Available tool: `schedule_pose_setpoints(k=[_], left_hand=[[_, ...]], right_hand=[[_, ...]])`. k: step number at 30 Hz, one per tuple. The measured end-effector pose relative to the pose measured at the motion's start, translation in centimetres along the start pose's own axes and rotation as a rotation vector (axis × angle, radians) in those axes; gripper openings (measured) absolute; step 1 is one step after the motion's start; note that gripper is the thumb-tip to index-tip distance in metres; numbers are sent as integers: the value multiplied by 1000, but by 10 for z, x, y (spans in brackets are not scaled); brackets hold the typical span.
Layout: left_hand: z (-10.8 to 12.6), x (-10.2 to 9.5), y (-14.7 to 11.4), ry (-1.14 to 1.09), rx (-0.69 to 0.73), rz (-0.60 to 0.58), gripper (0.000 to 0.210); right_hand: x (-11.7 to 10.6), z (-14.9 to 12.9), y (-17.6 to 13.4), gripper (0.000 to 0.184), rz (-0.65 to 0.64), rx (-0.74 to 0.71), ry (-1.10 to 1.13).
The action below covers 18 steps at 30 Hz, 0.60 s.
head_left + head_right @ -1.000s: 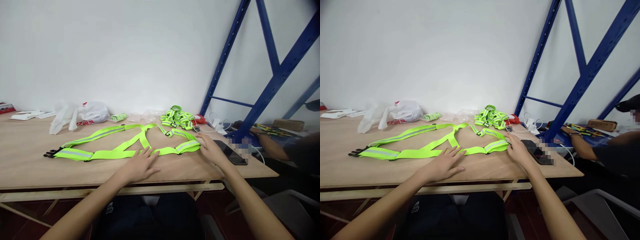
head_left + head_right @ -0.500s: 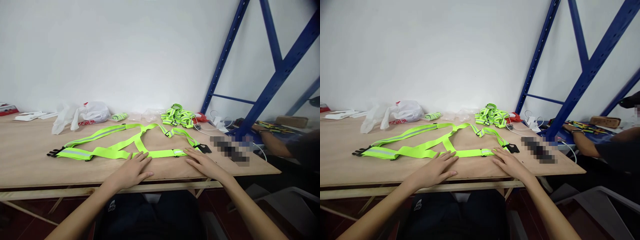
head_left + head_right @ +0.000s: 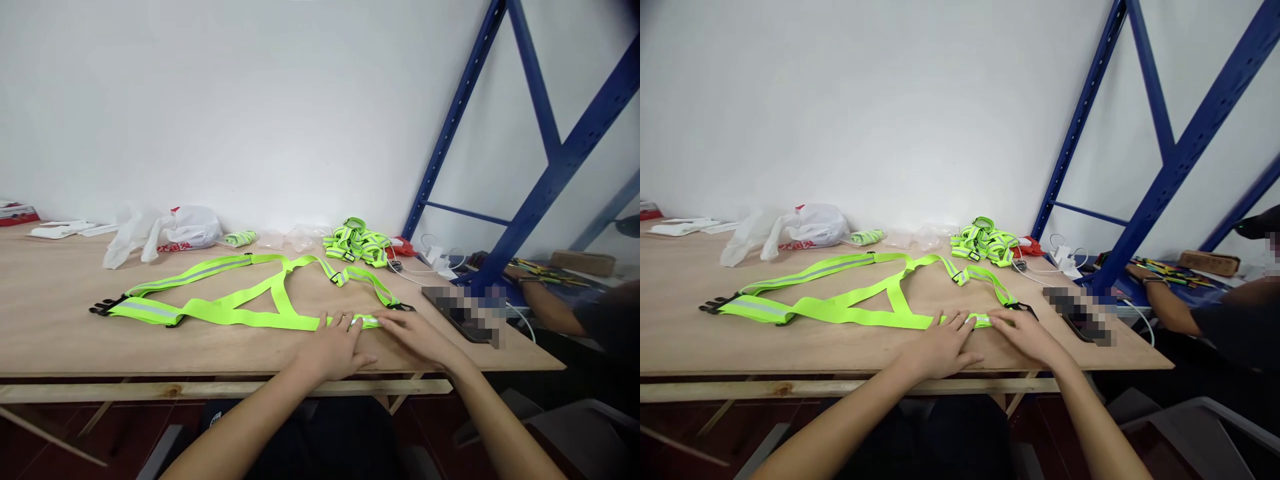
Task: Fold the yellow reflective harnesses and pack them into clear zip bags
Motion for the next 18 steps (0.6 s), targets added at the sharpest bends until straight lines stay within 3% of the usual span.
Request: schedule_pose_setpoints(k=[4,6,8,12,15,18], left_hand=[[0,1,-9,-12,42,-53,81],[0,1,-13,-1,43,-86,83],[1,-1,-15,12,44,-117,85],[5,-11,-7,48,86,-188,83],[-2,-24,15,84,92,-250,64],[-29,-54,55,179,-22,-117,40]], right_hand=[[-58,30,29,42,354,109,-44],[-68,37,32,38,433,163,-160],[-61,32,25,36,420,160,-285],[-35,10,-18,40,394,123,-468],[-13,12,-39,45,260,144,-491],[-6,12,-40,41,195,133,-486]])
Point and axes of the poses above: each hand's wrist, its own y-axis towards the middle knuckle, its own x-axis out of the palm, z = x × y, the point moved 10 cm from there along y, towards the middle knuckle, and after that the axes turned 10 degrees about -x, right-handed, at the moved point
